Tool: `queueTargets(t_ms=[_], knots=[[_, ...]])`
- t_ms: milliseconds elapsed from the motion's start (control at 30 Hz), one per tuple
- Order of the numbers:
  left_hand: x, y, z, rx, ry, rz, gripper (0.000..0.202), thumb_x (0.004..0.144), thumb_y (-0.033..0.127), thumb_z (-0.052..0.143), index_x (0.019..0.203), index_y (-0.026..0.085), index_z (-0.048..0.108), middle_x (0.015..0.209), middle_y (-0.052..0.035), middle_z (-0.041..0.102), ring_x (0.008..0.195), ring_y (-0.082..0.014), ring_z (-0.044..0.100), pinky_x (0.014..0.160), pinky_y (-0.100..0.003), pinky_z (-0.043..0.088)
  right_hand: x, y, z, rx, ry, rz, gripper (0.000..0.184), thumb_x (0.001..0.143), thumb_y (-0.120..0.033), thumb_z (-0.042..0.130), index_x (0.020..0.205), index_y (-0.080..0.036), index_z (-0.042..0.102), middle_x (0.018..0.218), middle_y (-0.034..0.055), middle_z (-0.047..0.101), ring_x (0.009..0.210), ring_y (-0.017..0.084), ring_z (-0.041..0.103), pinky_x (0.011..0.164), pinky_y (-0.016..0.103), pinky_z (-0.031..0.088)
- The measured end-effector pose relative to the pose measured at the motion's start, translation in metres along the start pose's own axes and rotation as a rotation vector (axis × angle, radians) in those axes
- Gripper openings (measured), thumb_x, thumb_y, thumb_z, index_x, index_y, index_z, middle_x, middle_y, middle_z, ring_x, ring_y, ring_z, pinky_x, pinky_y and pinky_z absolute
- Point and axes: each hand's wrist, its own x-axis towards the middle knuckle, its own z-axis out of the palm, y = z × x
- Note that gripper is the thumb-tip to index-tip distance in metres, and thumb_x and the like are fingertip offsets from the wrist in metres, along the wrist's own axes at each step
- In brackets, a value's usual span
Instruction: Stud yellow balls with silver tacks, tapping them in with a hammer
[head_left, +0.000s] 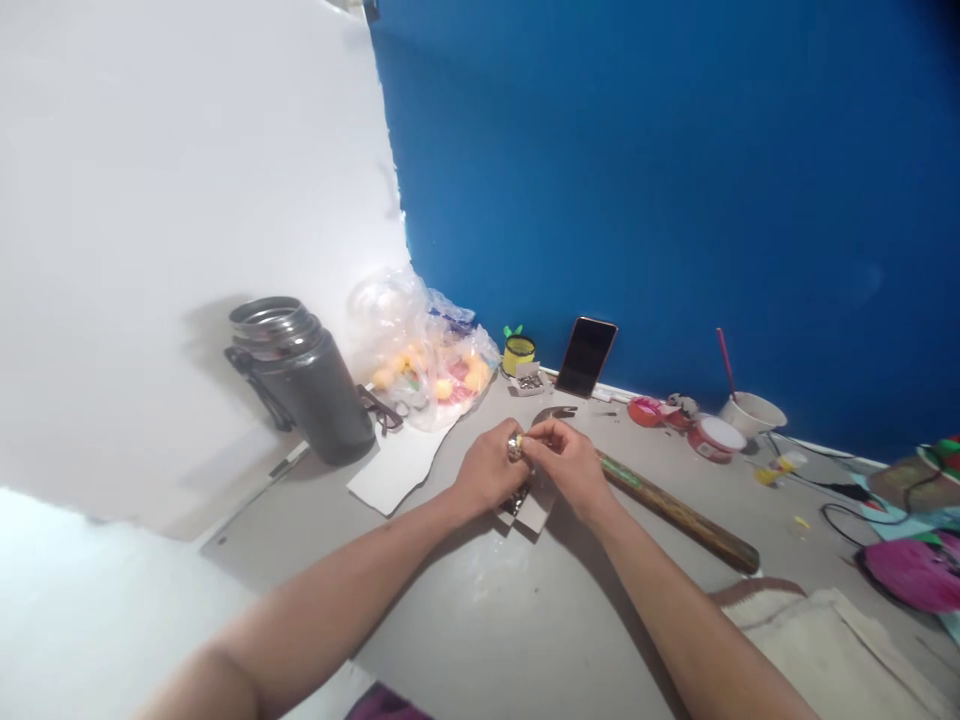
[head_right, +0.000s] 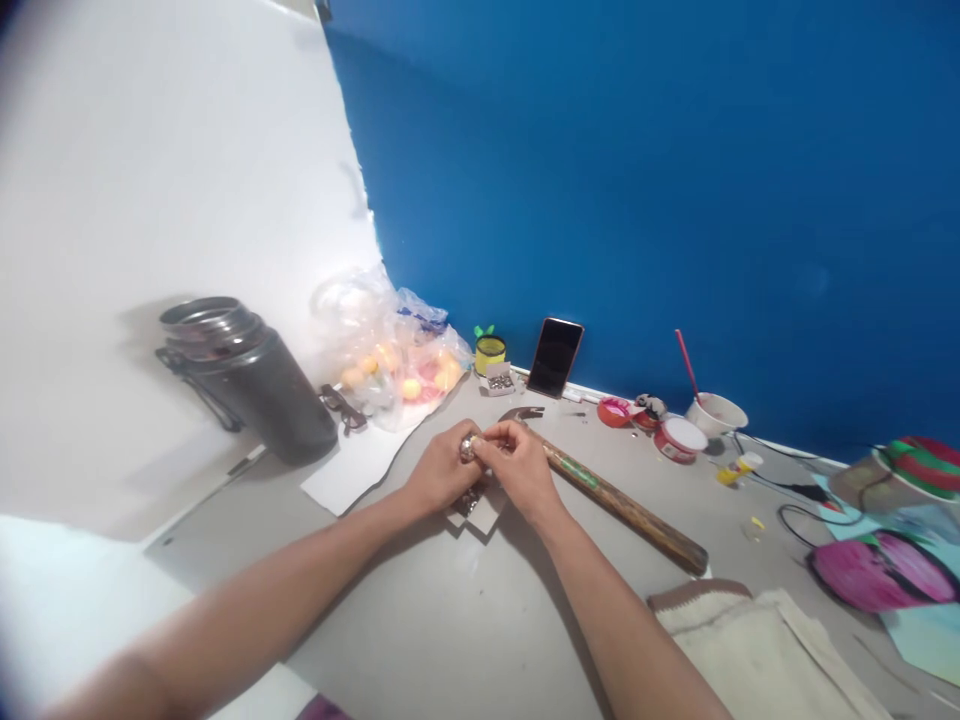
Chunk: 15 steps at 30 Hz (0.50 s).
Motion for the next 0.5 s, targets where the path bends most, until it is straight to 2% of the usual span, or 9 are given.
queueTargets(t_ms=[133,300,400,500], knots=[[-0.002,0.001,0.002,0.04,0.019,0.031,0.009,0.075,0.021,0.056,0.079,0.022,0.048,0.072,0.0019,0.058,0.068,-0.0166,0.053,0.062,-0.028,0.035,0.0,0.002,0.0,-0.015,-0.036,0.009,0.025,0.069,-0.039,0.077,0.082,-0.02,0.068,0.075,0.0016,0.067,0.066,0.016,0.056,0.063,0.029,0.043],[-0.002,0.001,0.003,-0.201,-0.063,-0.016,0.015,0.072,0.021,0.061,0.083,0.022,0.051,0.069,0.0046,0.055,0.063,-0.0138,0.051,0.061,-0.026,0.038,0.01,0.004,-0.016,0.093,0.02,0.005,0.038,0.076,-0.057,0.071,0.074,-0.019,0.061,0.064,-0.0015,0.059,0.05,0.01,0.04,0.05,0.027,0.031],[0.003,0.0,-0.003,-0.306,-0.051,0.01,0.014,0.077,0.028,0.063,0.083,0.021,0.053,0.072,0.0033,0.055,0.066,-0.0133,0.05,0.063,-0.026,0.04,0.016,0.0,-0.026,-0.023,0.077,-0.038,0.035,0.075,-0.052,0.071,0.071,-0.019,0.062,0.062,-0.0015,0.059,0.053,0.011,0.043,0.052,0.026,0.034],[0.01,-0.001,-0.011,-0.466,0.02,0.0,0.013,0.085,0.032,0.054,0.082,0.02,0.056,0.07,0.0023,0.052,0.062,-0.0119,0.046,0.058,-0.025,0.037,0.01,-0.009,-0.023,-0.217,0.015,-0.071,0.025,0.079,-0.041,0.065,0.07,-0.019,0.062,0.065,-0.0007,0.063,0.059,0.014,0.051,0.058,0.026,0.039]])
